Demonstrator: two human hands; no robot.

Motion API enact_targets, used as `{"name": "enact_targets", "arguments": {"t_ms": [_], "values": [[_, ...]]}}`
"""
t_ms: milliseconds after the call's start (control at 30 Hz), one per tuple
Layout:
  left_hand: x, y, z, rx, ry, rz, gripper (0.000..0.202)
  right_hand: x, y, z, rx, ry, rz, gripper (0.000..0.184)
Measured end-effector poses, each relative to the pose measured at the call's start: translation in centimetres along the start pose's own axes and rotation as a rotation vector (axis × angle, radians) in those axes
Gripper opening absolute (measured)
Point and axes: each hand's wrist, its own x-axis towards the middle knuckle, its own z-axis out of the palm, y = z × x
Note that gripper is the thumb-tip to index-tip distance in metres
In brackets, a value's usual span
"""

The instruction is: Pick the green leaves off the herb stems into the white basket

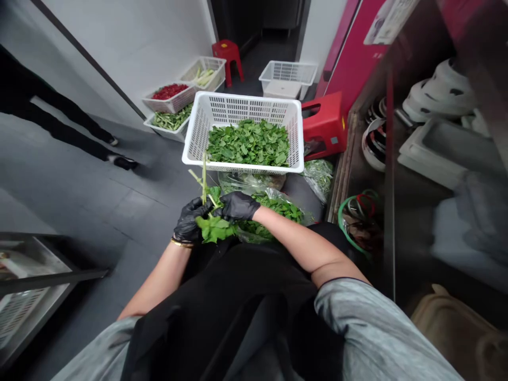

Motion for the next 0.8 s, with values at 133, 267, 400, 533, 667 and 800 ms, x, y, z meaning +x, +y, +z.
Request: {"name": "enact_targets", "arguments": {"t_ms": [133,267,400,533,667,800], "values": [[-0.5,2.2,-1.7,0.028,0.019,0.062,0.031,-0.9,0.1,-1.1,0.345,-0.015,0.086,0.036],[-1.6,1.7,-1.1,0.126,-0.003,0.098,0.026,-0.6,0.1,0.0,0.582,0.153,0.093,0.039],[-2.3,-0.5,1.0,0.252,-0.027,0.092,0.032,0.2,0.4,2.8,0.78,0.322,0.097,0.04],[-2.4,-0.7,1.1,0.128,-0.084,-0.097,0.026,0.1,0.9,3.5,0.832,0.266,0.072,0.041],[-2.5,0.0,0.6,-0.041,-0.19,-0.257,0.024,-0.4,1.3,1.9,0.745,0.063,0.08,0.038],[-2.7,-0.5,0.1,-0.082,-0.164,-0.274,0.026,-0.9,0.9,-0.2,0.462,-0.041,0.092,0.035]]}}
